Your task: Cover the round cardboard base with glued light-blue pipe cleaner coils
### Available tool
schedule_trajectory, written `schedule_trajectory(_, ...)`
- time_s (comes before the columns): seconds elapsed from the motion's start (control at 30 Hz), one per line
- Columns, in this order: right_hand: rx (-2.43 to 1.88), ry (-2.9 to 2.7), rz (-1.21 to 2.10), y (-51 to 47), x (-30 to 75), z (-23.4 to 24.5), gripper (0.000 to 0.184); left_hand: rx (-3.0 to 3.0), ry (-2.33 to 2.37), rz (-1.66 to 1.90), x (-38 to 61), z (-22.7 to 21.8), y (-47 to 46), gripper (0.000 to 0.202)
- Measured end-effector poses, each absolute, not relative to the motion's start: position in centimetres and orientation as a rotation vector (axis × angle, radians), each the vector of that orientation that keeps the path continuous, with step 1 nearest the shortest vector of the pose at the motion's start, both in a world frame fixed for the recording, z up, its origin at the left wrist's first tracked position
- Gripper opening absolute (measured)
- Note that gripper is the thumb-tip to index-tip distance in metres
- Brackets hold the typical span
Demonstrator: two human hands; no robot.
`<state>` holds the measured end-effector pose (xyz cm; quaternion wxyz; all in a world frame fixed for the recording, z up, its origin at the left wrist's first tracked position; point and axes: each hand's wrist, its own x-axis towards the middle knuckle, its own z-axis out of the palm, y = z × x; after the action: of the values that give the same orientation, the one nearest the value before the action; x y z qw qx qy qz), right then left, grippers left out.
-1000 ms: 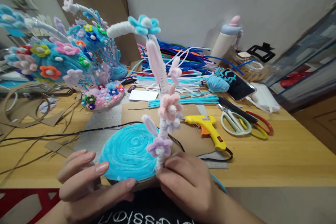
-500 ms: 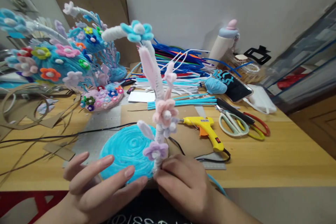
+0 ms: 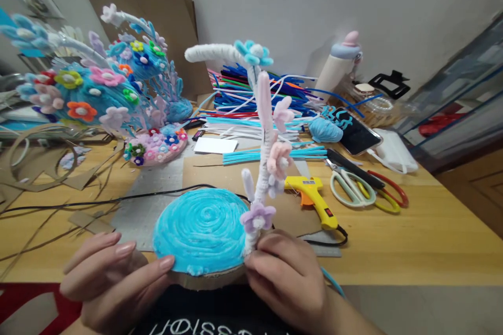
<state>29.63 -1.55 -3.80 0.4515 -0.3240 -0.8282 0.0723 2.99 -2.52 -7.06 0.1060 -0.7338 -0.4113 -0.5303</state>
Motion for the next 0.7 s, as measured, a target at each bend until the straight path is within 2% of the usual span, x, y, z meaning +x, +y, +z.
schedule_trajectory(0.17,-0.811,-2.039,0.176,-1.6,29.8,-4.0,0.014,-2.135,-1.061,-1.635,4.1,-5.9,-1.9,0.019)
schedule_trajectory(0.27,-0.851,-2.039,0.157,-1.7,29.8,-4.0,0.014,-2.376,-1.109,-1.755,3.2,-5.5,-1.8,0.047)
schedule_trajectory(0.3,-0.857,-2.037,0.145,-1.7,29.8,-4.0,0.013,-2.492,-1.180,-1.800,2.9,-5.2,-1.7,0.048)
schedule_trajectory(0.47,-0.856,-2.024,0.150,-1.8,29.8,-3.9,0.013,-2.930,-1.440,-1.962,2.7,-3.9,-0.8,0.013)
schedule_trajectory(0.7,-0.849,-2.030,0.155,-1.9,29.8,-4.0,0.013,-2.985,-1.454,-2.049,2.9,-4.1,-0.6,0.007)
